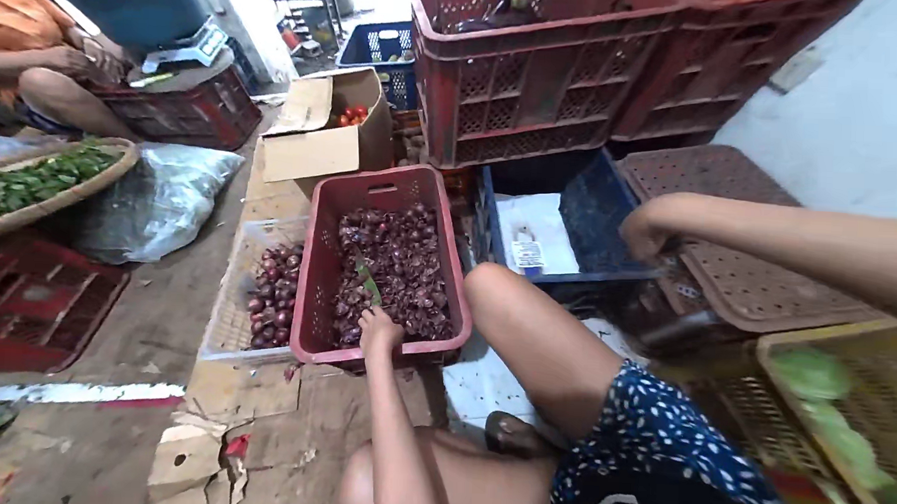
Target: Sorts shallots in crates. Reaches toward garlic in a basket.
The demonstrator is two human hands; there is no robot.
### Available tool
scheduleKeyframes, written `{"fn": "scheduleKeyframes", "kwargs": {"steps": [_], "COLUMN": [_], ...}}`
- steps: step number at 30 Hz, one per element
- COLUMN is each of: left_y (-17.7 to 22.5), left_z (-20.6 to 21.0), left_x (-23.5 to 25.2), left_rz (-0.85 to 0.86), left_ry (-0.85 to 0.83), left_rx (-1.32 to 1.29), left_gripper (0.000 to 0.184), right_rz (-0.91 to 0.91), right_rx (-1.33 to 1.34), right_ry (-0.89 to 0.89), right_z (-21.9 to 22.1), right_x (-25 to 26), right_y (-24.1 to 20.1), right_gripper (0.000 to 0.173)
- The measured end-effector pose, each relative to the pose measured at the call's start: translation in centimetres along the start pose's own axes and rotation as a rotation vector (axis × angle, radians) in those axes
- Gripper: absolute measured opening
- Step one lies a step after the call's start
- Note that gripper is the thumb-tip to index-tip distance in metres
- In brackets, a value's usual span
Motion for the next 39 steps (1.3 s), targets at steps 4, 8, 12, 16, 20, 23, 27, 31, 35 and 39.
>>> {"fn": "scheduleKeyframes", "kwargs": {"steps": [4,8,12,16,20,23,27,31,35,39], "left_y": [-0.1,-0.1,-0.4,-0.1,0.2,0.4,0.0,0.4,0.5,1.1], "left_z": [-0.3,0.7,0.4,0.0,1.8,1.9,1.9,1.6,1.5,1.6], "left_x": [-0.1,-0.2,-0.5,-0.8,-1.7,-1.6,-2.0,-2.3,-2.6,-3.0], "left_rz": [-0.016,-0.018,-0.063,-0.033,0.011,-0.010,-0.032,-0.043,-0.050,-0.047], "left_ry": [0.028,-0.070,-0.059,0.011,-0.146,-0.176,-0.171,-0.157,-0.180,-0.220], "left_rx": [-0.053,0.036,0.048,0.030,0.197,0.231,0.204,0.184,0.176,0.187], "left_gripper": [0.076,0.073,0.068,0.064,0.056,0.059,0.058,0.059,0.061,0.057], "right_rz": [0.031,-0.022,-0.195,-0.271,-0.345,-0.339,-0.567,-0.844,-1.123,-1.159], "right_rx": [0.283,0.392,0.405,0.505,0.387,0.179,0.600,1.210,1.223,1.147], "right_ry": [0.577,0.459,0.135,0.207,-0.052,-0.180,0.085,0.125,0.352,0.466], "right_z": [-5.6,-5.0,-2.0,-1.3,4.6,5.9,4.2,1.5,-2.3,-4.3], "right_x": [5.0,8.4,8.6,10.9,7.3,3.2,2.1,-3.9,-10.0,-10.9], "right_y": [4.2,5.2,2.9,-0.8,-4.9,-6.4,-6.6,-5.8,-4.9,-5.1], "right_gripper": [0.026,0.025,0.037,0.035,0.018,0.020,0.038,0.053,0.046,0.043]}}
Point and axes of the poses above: each hand's wrist, its own x-axis towards the middle knuckle, its own z-axis out of the palm, y = z × x, the point moved 10 cm from there along x, towards the middle knuckle, and after that the axes turned 5 degrees about y, right-handed, at the moved point
